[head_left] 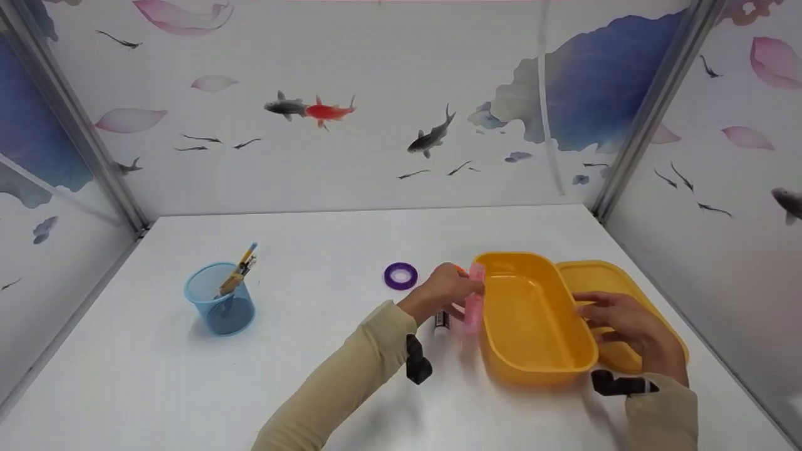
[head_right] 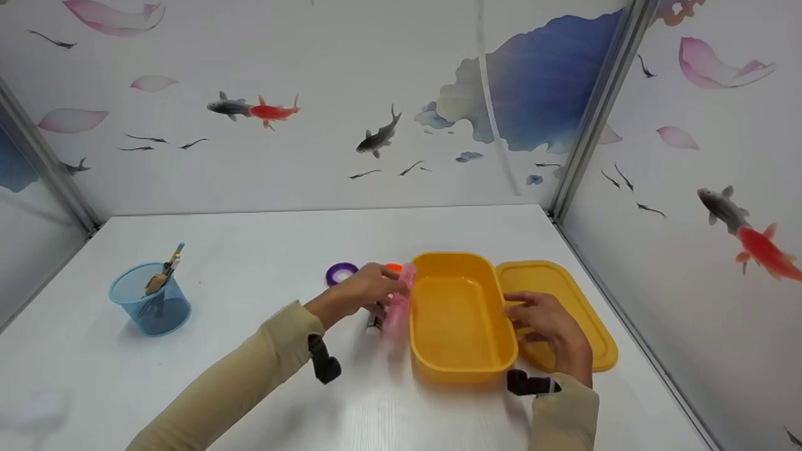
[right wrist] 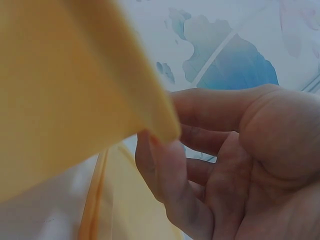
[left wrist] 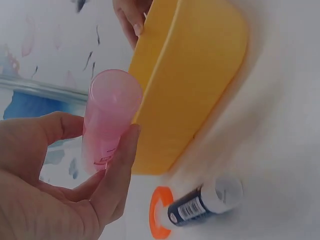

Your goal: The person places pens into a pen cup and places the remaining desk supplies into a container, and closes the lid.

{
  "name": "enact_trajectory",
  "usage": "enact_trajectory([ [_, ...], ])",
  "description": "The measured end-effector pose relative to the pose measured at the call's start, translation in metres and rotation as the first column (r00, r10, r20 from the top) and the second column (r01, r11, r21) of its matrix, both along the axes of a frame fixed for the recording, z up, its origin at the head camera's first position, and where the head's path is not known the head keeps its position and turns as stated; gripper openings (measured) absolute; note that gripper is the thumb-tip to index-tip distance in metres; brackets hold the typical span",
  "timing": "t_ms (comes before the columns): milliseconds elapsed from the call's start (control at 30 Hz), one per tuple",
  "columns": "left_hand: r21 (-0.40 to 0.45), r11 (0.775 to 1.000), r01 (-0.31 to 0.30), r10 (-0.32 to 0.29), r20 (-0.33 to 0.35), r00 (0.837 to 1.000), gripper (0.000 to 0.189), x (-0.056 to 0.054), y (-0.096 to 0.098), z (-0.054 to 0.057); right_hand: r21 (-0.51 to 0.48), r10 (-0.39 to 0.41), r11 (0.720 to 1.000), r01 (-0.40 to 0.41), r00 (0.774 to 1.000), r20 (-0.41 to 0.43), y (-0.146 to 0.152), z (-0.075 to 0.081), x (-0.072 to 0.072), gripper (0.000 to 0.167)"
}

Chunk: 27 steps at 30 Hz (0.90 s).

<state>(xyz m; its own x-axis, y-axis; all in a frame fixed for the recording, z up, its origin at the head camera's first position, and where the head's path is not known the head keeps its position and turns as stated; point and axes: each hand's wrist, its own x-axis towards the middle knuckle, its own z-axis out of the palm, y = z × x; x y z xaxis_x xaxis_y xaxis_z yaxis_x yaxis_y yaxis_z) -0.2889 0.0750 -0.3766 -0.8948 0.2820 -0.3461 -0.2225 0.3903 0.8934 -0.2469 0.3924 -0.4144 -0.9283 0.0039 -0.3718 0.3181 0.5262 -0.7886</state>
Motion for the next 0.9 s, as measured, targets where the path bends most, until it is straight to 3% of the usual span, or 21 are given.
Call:
enact_trajectory([
  [267,0.083,0.996,0.019,-0.020,0.015,1.000,0.023,0.014,0.034,0.004,-0.012,0.002,1.000,-0.002,1.000,0.010,0.003,0.000,0.000,0.074],
  [433,0.081,0.997,0.008,-0.011,0.037,0.999,0.020,0.020,0.058,0.003,-0.011,-0.009,1.000,0.009,1.000,0.017,0.002,-0.001,-0.002,0.073],
  [700,0.088,0.996,0.018,-0.021,0.038,0.999,0.011,0.028,0.085,-0.011,0.003,-0.021,1.000,0.021,1.000,0.003,-0.001,-0.003,-0.001,0.070],
  [900,0.063,0.998,-0.010,0.007,0.047,0.999,0.013,0.030,0.098,-0.020,0.000,-0.027,1.000,0.027,1.000,0.003,0.000,-0.002,-0.001,0.070],
])
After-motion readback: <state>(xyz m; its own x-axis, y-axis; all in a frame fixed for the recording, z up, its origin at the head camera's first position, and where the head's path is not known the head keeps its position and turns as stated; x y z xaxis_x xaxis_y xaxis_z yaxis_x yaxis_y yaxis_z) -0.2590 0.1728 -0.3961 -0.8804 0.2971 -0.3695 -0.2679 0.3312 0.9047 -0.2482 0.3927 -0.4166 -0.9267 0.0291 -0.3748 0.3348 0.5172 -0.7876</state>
